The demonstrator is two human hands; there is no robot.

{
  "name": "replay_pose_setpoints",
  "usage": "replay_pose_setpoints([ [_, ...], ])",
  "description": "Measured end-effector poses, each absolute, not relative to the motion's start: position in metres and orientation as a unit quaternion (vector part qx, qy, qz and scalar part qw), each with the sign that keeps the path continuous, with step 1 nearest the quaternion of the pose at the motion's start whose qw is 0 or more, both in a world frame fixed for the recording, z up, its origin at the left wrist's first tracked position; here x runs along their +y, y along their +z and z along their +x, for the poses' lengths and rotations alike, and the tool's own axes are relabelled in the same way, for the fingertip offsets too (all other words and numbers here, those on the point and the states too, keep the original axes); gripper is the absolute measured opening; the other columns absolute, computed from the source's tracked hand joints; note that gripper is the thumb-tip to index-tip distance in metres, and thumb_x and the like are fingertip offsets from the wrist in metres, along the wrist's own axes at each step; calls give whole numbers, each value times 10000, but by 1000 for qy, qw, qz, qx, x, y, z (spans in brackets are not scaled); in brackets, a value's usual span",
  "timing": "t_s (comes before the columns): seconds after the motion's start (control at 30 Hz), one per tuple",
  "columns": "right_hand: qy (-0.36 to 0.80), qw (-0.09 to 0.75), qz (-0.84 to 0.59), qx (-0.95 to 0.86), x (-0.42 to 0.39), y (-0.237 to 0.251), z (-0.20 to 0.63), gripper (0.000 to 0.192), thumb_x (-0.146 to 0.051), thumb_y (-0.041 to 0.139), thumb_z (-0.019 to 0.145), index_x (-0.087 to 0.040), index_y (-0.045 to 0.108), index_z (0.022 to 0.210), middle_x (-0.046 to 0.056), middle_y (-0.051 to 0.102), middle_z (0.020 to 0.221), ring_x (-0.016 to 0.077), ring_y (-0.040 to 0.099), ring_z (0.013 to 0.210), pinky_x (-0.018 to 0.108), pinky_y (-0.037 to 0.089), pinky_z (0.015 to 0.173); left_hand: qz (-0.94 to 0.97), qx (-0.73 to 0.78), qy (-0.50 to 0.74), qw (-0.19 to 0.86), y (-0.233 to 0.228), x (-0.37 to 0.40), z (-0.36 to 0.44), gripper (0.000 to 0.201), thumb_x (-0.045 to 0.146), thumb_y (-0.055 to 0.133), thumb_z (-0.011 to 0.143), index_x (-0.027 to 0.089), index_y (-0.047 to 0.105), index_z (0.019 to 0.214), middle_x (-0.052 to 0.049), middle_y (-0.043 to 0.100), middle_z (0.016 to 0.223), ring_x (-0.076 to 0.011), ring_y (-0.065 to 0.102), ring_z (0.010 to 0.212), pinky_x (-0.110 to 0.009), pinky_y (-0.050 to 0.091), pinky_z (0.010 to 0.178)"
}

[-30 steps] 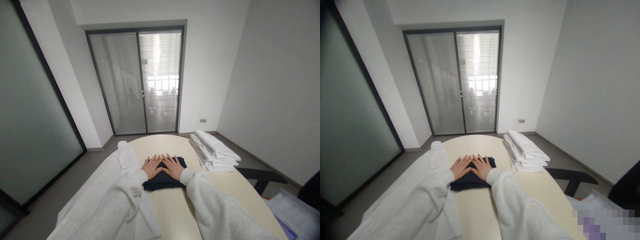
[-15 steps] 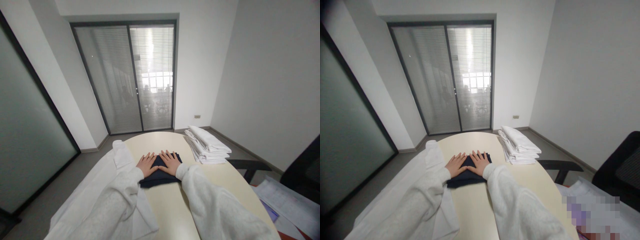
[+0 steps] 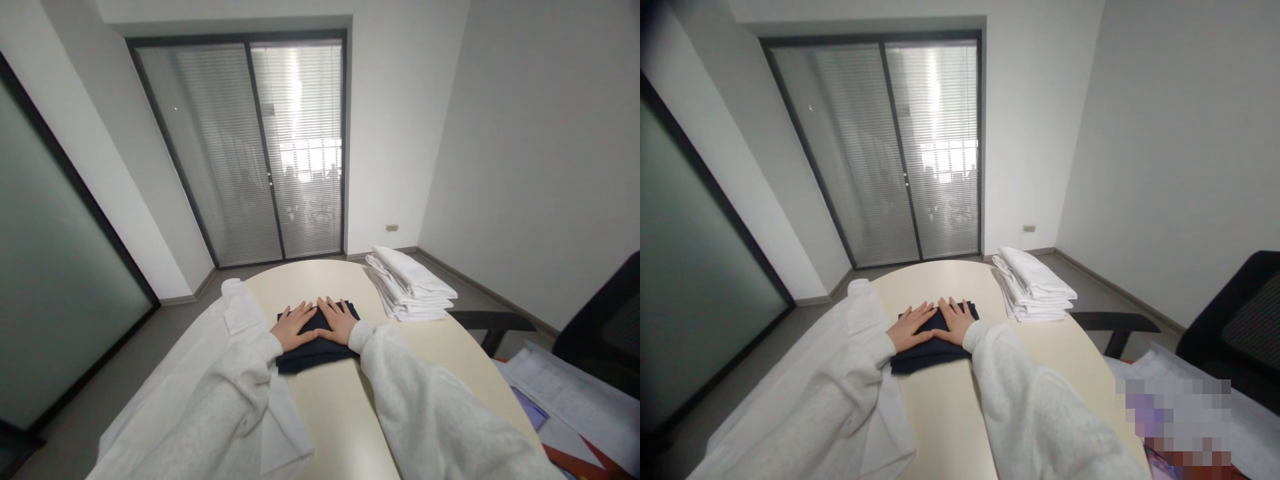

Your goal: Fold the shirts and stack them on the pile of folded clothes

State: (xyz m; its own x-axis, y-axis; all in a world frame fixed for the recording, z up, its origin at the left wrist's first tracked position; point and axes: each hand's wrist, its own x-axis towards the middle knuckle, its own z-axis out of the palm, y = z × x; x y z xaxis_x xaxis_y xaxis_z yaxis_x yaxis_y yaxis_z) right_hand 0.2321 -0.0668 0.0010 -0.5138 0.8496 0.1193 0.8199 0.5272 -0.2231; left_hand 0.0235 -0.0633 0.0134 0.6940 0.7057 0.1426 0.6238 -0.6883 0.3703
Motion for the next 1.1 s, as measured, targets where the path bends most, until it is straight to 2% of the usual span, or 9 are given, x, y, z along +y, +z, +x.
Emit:
replay_pose_setpoints([
  [0.27,80,106,-476,-869,-68,5,232,908,-716,280,766,-150,41,1435,100,110,1481,297,43,1354,568,-3,1047,919,360,114,113,4,-67,27,769,625,465,752,271,243,1398,-73,201,1465,-292,122,1350,-554,-72,1037],
  [0.47,79,93,-482,-868,-70,7,232,895,-732,258,761,-163,94,1433,92,99,1483,295,37,1354,569,-22,1043,920,364,88,116,11,-64,25,811,647,486,726,280,225,1400,-77,193,1469,-294,127,1349,-568,-23,1041],
  [0.7,94,87,-486,-864,-70,9,232,914,-746,262,747,-173,74,1434,88,77,1487,289,20,1355,563,-44,1041,909,411,24,65,21,-62,19,786,690,345,765,283,168,1414,-57,91,1491,-291,32,1360,-602,14,1028],
  [0.87,92,96,-487,-863,-71,5,229,880,-745,278,746,-205,148,1428,82,82,1486,301,15,1354,568,-50,1035,904,424,-5,62,14,-63,20,772,687,304,780,296,120,1419,-47,73,1494,-295,29,1359,-605,10,1024],
  [0.93,102,106,-484,-863,-68,6,230,856,-739,300,746,-226,181,1421,77,112,1484,304,55,1352,561,-19,1042,900,431,-3,64,13,-62,20,790,698,321,765,303,115,1418,-43,60,1495,-304,13,1358,-615,16,1017],
  [1.03,134,113,-490,-854,-56,11,242,784,-688,372,762,-233,275,1394,89,240,1455,276,213,1322,481,121,1067,886,459,-6,65,12,-60,19,816,716,327,749,298,123,1419,-47,34,1495,-322,-5,1355,-630,17,1004],
  [1.1,135,104,-533,-829,-47,15,258,807,-667,464,726,-204,327,1372,121,288,1431,293,256,1301,461,196,1050,880,470,-11,67,11,-59,19,820,724,314,747,296,122,1420,-45,25,1495,-326,-4,1354,-634,26,1000],
])
